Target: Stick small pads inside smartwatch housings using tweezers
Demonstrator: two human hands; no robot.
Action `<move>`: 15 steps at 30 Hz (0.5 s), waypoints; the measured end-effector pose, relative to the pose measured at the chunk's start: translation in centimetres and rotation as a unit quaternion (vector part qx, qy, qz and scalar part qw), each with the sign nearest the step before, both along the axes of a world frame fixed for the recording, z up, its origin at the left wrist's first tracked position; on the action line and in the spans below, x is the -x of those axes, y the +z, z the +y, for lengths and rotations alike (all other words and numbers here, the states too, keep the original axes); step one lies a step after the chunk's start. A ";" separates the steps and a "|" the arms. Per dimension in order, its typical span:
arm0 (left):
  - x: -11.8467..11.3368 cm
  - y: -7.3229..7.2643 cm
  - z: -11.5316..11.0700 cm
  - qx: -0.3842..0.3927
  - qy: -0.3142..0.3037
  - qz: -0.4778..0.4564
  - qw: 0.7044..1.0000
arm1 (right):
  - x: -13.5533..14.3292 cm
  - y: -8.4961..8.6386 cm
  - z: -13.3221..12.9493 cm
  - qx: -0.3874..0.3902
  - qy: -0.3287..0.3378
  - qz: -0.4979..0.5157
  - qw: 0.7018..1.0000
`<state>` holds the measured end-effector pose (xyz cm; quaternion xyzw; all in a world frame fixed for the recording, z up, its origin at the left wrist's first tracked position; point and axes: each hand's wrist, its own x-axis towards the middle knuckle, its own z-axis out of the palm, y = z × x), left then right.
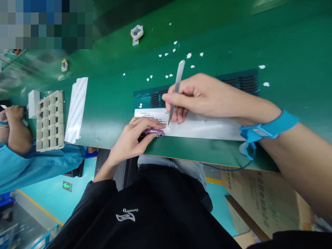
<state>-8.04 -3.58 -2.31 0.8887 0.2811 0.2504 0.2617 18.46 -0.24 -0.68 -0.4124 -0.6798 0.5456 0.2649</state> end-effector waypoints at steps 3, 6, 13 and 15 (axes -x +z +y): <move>-0.3 0.1 0.4 0.016 0.050 -0.098 0.994 | 0.5 1.0 -0.7 -0.016 -0.117 0.076 0.990; -1.0 0.5 1.0 0.144 0.097 -0.160 0.972 | 1.3 2.0 -1.5 -0.065 -0.205 0.124 0.969; -2.8 3.0 2.1 0.425 0.004 -0.147 0.893 | 2.1 2.8 -2.4 -0.080 -0.234 0.085 0.965; -3.0 3.5 2.0 0.442 -0.001 -0.139 0.886 | 2.0 2.6 -2.5 -0.075 -0.218 0.085 0.969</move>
